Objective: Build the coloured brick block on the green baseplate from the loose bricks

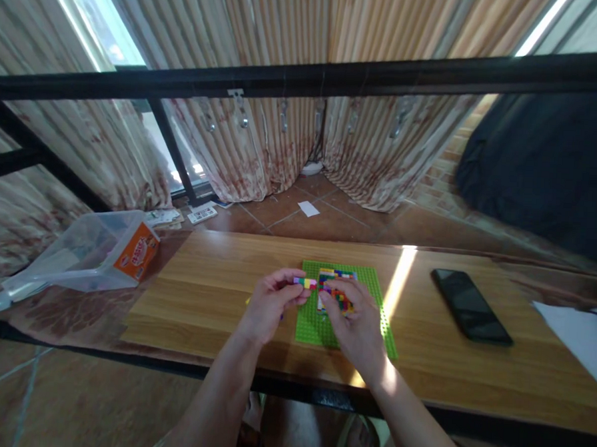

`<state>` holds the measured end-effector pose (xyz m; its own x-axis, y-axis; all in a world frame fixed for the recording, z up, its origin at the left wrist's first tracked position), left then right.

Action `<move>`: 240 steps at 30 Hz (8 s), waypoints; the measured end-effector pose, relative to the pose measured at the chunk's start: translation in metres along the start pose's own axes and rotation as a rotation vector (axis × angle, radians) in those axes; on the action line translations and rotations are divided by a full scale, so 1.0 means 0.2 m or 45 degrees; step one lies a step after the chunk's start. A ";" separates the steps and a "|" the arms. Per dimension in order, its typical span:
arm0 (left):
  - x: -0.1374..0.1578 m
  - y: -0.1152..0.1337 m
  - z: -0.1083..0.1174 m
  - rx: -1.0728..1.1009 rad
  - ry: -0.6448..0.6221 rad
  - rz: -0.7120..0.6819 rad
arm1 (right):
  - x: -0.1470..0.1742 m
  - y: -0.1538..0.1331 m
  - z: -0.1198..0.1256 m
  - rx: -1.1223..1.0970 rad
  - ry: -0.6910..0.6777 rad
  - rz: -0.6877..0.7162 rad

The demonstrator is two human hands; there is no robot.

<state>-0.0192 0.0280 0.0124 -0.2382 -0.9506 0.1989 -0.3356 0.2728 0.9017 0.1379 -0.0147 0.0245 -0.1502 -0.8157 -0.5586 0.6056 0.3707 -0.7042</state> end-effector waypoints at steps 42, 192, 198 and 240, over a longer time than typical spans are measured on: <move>0.03 -0.01 -0.19 -0.605 -0.193 -0.431 | 0.00 0.06 0.03 -0.498 -0.162 -0.229; -0.03 -0.16 -0.07 -1.073 -0.328 -0.159 | -0.04 0.13 -0.01 0.293 -0.125 -0.072; -0.02 -0.13 -0.08 -1.104 -0.297 -0.165 | -0.04 0.15 -0.03 0.292 -0.105 -0.133; 0.00 -0.01 -0.11 -0.404 -0.175 -0.327 | -0.04 0.05 -0.04 -0.530 -0.376 -0.330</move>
<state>0.0014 0.0240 0.0185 -0.3101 -0.9472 -0.0814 -0.1082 -0.0499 0.9929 0.1389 -0.0015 0.0183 0.0084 -0.9706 -0.2407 0.2104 0.2370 -0.9484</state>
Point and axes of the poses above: each hand's wrist, its own x-axis away from the middle knuckle, its own z-axis out of the back of the hand, y = z × x, the point moved 5 cm from there along -x, towards the middle knuckle, and after that the axes turned 1 degree about -y, right-handed, at the moved point
